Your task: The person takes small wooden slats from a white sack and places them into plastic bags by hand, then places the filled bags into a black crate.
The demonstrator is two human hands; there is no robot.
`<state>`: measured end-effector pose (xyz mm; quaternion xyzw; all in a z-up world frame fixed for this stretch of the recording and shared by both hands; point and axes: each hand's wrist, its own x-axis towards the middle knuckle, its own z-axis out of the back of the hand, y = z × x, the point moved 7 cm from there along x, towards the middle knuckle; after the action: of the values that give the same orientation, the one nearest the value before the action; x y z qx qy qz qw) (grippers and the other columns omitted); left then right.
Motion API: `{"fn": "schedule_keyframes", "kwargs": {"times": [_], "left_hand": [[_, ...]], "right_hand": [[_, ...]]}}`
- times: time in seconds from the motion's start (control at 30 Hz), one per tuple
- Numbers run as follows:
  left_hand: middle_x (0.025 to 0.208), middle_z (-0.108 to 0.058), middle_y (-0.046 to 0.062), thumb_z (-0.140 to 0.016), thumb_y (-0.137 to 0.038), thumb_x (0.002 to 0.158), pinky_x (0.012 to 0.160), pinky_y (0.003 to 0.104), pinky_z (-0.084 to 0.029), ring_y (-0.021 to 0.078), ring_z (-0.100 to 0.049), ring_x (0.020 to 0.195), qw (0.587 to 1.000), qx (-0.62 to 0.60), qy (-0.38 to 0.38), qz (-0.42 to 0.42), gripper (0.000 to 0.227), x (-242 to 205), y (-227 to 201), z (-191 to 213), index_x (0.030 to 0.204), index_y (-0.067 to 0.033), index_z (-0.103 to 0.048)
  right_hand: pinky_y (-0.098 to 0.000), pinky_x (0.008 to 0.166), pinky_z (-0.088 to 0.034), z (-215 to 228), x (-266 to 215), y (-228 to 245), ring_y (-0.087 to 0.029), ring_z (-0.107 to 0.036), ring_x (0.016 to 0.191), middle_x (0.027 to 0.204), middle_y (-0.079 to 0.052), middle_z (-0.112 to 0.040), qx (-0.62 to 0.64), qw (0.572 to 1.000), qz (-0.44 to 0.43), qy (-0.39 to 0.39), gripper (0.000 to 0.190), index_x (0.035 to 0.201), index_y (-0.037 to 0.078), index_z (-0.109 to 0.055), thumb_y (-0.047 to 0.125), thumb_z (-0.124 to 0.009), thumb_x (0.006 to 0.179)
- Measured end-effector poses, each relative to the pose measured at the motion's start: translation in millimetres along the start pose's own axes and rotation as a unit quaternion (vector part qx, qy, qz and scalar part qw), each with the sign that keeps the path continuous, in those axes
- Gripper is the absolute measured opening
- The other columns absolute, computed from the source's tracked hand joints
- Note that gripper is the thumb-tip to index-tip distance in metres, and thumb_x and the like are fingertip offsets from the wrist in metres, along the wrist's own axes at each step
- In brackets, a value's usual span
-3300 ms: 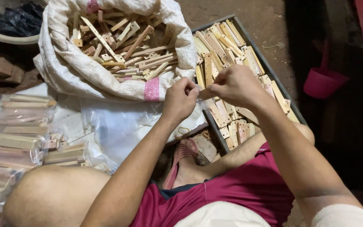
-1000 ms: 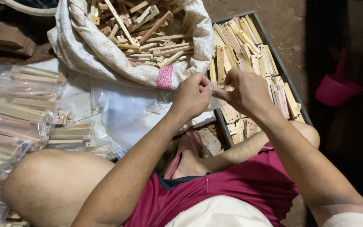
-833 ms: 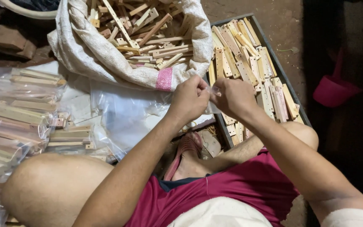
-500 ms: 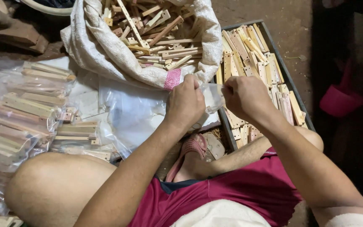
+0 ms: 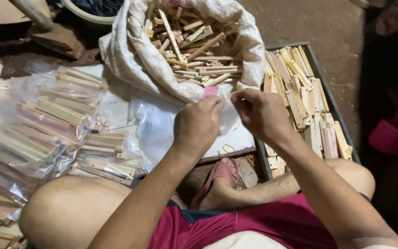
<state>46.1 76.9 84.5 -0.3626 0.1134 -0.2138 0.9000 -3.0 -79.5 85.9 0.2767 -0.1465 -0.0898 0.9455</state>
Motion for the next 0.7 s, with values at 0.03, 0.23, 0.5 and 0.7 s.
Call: {"fn": "schedule_keyframes", "kwargs": {"times": [0.03, 0.23, 0.5, 0.7], "left_hand": [[0.092, -0.078, 0.012, -0.056, -0.036, 0.098, 0.079, 0.052, -0.061, 0.0392, -0.075, 0.093, 1.0, 0.001, -0.004, 0.003, 0.023, 0.8, 7.4, 4.4, 0.111, -0.0296, -0.073], [0.089, -0.078, 0.013, -0.058, -0.028, 0.098, 0.079, 0.054, -0.06, 0.0404, -0.075, 0.092, 0.993, 0.033, -0.075, 0.09, 0.021, 0.0, 57.4, 58.9, 0.107, -0.0247, -0.077], [0.088, -0.078, 0.017, -0.059, -0.027, 0.097, 0.079, 0.057, -0.059, 0.0439, -0.074, 0.091, 0.982, -0.006, -0.114, 0.153, 0.023, 11.9, 104.4, 85.6, 0.108, -0.0198, -0.077], [0.088, -0.078, 0.018, -0.059, -0.028, 0.096, 0.079, 0.059, -0.058, 0.044, -0.074, 0.092, 0.984, -0.03, -0.086, 0.152, 0.022, 21.4, 113.1, 84.3, 0.109, -0.0221, -0.076]], "right_hand": [[-0.0526, 0.067, -0.056, -10.9, 5.4, 2.2, -0.039, -0.073, 0.08, 0.078, -0.014, -0.075, 0.002, 1.0, 0.004, 0.002, 0.017, 0.105, 0.017, -0.08, 0.021, -0.072, 0.09], [-0.0376, 0.071, -0.058, -54.7, 40.2, 37.5, -0.025, -0.075, 0.066, 0.061, -0.009, -0.072, 0.172, 0.982, 0.027, 0.078, 0.013, 0.095, 0.014, -0.08, 0.025, -0.075, 0.092], [-0.0268, 0.057, -0.058, -185.9, 148.1, -65.6, -0.014, -0.072, 0.062, 0.066, -0.009, -0.073, 0.208, 0.968, -0.127, 0.053, 0.02, 0.104, 0.013, -0.08, 0.028, -0.073, 0.093], [-0.0356, 0.086, -0.058, -235.1, 172.9, -62.1, -0.023, -0.075, 0.083, 0.078, -0.009, -0.071, 0.281, 0.924, -0.244, 0.091, 0.044, 0.131, 0.012, -0.07, 0.031, -0.064, 0.091]]}}
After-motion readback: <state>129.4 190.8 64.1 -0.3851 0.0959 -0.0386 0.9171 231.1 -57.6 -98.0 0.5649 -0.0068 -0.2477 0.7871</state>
